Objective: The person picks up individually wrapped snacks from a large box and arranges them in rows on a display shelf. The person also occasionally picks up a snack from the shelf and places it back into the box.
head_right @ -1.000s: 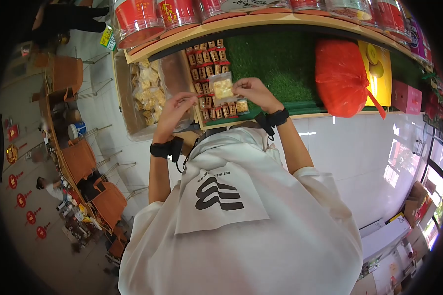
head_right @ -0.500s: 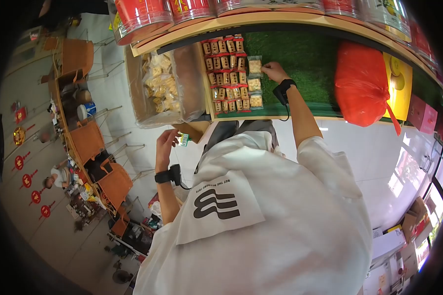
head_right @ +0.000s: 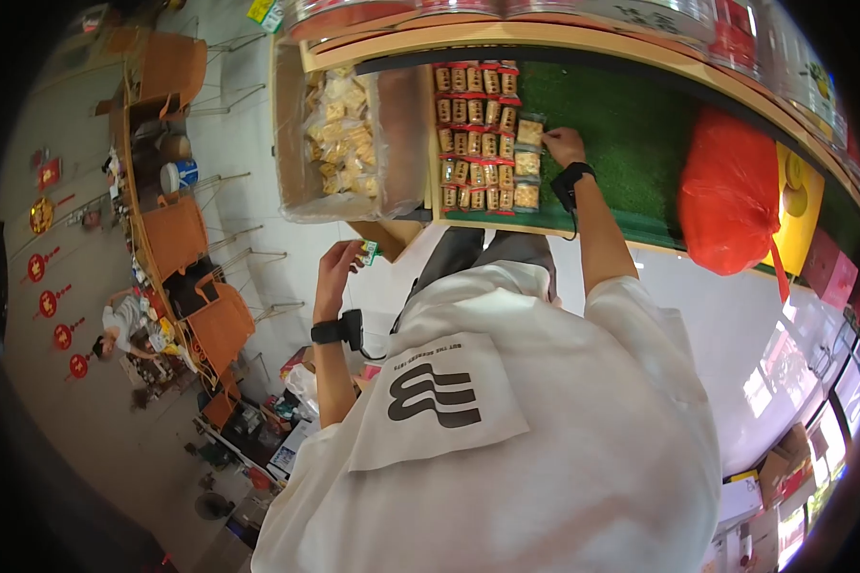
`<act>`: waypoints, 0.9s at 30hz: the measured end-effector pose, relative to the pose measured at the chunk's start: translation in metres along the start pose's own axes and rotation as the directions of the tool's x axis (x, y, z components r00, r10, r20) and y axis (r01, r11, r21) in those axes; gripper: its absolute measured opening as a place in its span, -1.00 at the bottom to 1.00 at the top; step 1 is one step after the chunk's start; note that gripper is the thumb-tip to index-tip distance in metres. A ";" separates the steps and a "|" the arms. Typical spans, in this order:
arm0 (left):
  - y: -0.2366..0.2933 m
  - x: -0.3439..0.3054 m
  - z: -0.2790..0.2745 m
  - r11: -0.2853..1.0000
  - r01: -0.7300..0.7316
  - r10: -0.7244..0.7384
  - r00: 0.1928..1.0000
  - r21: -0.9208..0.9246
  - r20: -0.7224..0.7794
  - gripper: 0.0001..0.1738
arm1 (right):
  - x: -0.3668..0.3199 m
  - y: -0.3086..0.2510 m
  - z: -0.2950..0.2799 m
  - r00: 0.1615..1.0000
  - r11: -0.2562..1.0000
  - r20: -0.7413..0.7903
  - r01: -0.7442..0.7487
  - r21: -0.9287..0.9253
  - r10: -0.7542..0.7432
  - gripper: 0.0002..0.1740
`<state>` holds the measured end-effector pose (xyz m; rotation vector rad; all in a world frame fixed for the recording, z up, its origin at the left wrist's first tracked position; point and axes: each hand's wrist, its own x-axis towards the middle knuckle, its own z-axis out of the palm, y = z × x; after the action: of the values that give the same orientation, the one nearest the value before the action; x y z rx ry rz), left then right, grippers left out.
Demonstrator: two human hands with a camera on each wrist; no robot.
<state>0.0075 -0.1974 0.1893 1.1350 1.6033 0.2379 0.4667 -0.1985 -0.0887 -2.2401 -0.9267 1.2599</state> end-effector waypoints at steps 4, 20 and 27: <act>0.009 0.017 -0.016 0.997 -0.040 0.039 0.999 -0.069 -0.023 -0.68 | -0.024 -0.037 -0.012 0.982 0.998 -0.188 0.029 0.062 -0.017 -0.57; 0.070 0.116 -0.071 0.783 -0.058 0.123 0.990 -0.619 0.063 -0.51 | -0.191 -0.348 0.022 0.866 0.731 0.279 0.134 0.669 -0.415 -0.61; 0.021 0.166 -0.077 0.709 0.229 -0.062 0.962 -0.667 0.264 -0.30 | -0.170 -0.359 0.120 0.862 0.894 0.476 -0.062 0.444 -0.177 -0.51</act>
<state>-0.0357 -0.0304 0.1244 0.4182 1.2174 0.5380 0.1748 -0.0669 0.1752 -1.5332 -0.7580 1.8644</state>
